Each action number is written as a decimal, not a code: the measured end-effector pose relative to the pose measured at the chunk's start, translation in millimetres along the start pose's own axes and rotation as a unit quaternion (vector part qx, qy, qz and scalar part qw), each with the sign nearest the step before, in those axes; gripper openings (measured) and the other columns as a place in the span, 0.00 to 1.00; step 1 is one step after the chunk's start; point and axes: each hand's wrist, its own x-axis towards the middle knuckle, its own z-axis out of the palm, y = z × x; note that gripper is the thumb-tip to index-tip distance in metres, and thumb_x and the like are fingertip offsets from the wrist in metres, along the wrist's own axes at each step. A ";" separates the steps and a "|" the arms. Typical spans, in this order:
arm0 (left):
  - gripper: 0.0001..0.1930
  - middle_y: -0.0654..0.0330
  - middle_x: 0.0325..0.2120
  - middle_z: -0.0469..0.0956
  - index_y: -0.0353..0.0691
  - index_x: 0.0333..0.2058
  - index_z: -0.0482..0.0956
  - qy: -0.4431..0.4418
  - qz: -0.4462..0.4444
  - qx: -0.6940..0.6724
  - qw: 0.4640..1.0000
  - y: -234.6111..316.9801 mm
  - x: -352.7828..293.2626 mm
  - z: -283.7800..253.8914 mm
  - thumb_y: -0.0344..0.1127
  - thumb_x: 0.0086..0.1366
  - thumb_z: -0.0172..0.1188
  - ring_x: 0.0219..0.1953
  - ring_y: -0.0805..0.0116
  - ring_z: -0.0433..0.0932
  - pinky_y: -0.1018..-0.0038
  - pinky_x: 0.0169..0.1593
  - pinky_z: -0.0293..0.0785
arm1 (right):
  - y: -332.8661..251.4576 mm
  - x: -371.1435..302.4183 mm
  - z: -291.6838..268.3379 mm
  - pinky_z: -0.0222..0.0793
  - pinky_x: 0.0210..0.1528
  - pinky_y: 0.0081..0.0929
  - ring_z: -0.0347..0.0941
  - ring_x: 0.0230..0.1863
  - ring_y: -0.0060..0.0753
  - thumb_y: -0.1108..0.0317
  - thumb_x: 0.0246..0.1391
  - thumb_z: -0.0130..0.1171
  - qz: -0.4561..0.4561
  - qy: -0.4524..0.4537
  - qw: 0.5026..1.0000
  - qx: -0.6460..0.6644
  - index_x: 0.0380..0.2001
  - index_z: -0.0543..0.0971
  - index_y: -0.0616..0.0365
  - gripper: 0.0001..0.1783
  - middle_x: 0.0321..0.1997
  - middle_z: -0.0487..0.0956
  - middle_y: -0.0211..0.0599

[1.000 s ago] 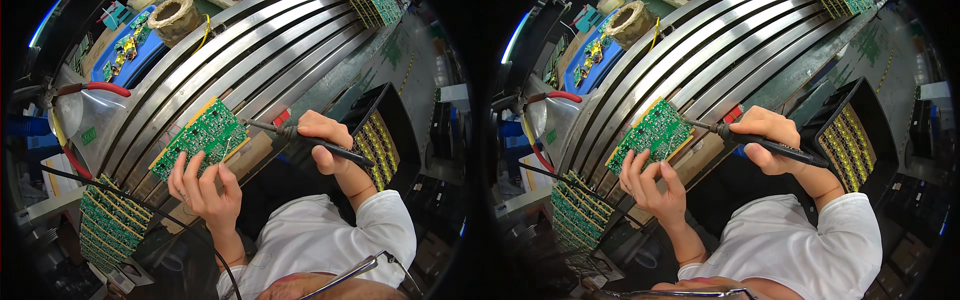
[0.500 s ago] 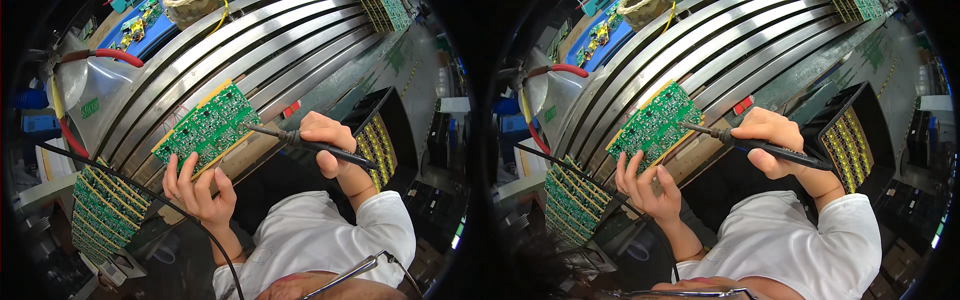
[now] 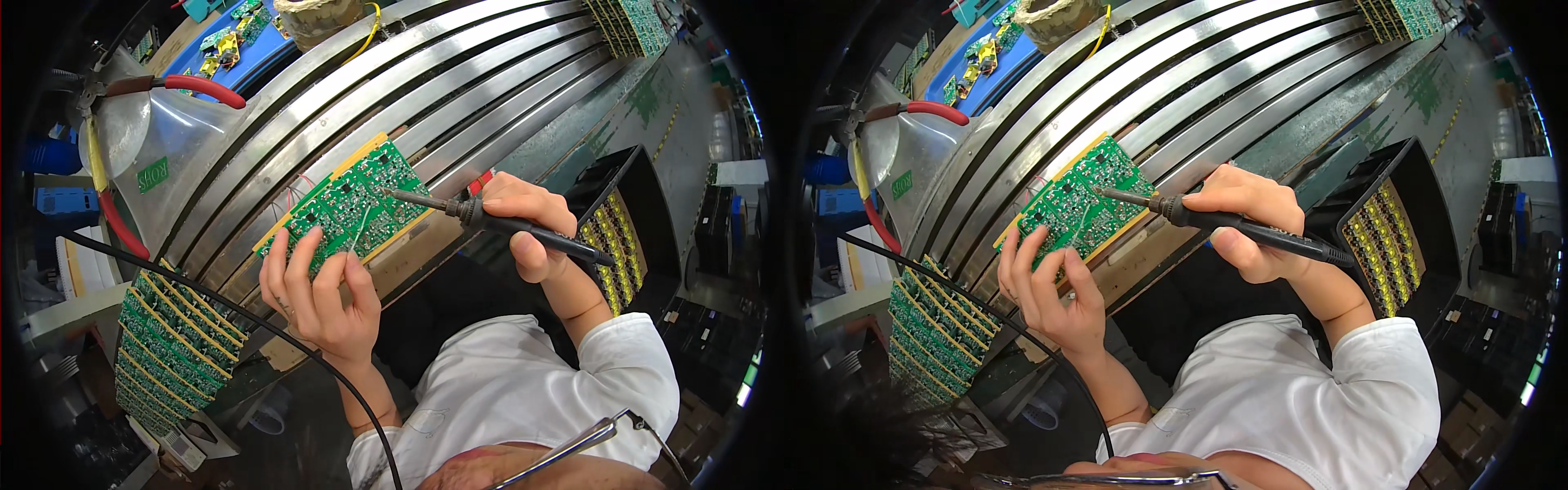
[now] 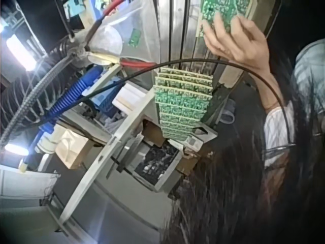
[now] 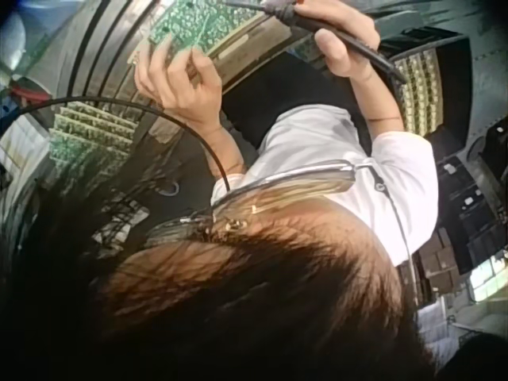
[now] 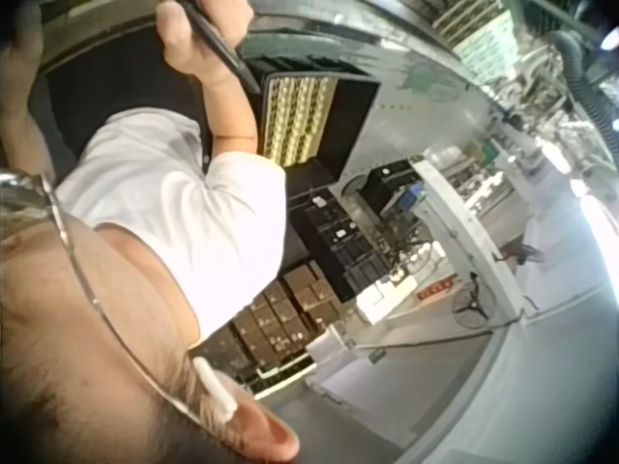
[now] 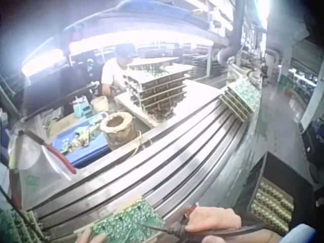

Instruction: The person solders components onto circuit boards using a soldering iron and solder wire, placing each board on the workstation track and stacking the finished boards.

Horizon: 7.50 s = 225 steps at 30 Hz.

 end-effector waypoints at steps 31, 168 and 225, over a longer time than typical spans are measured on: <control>0.08 0.55 0.50 0.79 0.43 0.35 0.73 0.075 -0.050 -0.016 0.996 -16.3 -54.9 -19.3 0.25 0.59 0.62 0.54 0.49 0.77 0.56 0.56 0.71 | -9.1 9.3 36.4 0.76 0.51 0.42 0.75 0.31 0.40 0.70 0.52 0.60 0.000 -0.089 0.996 0.003 0.42 0.82 0.68 0.16 0.31 0.82 0.44; 0.09 0.59 0.28 0.81 0.35 0.35 0.78 0.195 -0.347 -0.249 0.883 -79.1 -14.0 -15.3 0.35 0.72 0.59 0.27 0.73 0.76 0.79 0.31 0.73 | 19.8 64.9 7.5 0.63 0.59 0.46 0.74 0.46 0.45 0.58 0.30 0.82 -0.143 -0.169 0.954 -0.203 0.39 0.68 0.45 0.35 0.57 0.80 0.40; 0.08 0.58 0.34 0.75 0.38 0.34 0.76 0.144 0.057 -0.059 0.986 -228.1 -51.7 -18.6 0.17 0.60 0.61 0.38 0.57 0.74 0.64 0.44 0.72 | 169.6 302.1 -66.6 0.62 0.59 0.47 0.81 0.42 0.49 0.41 0.49 0.71 0.250 0.046 0.693 -0.675 0.53 0.67 0.56 0.39 0.34 0.85 0.41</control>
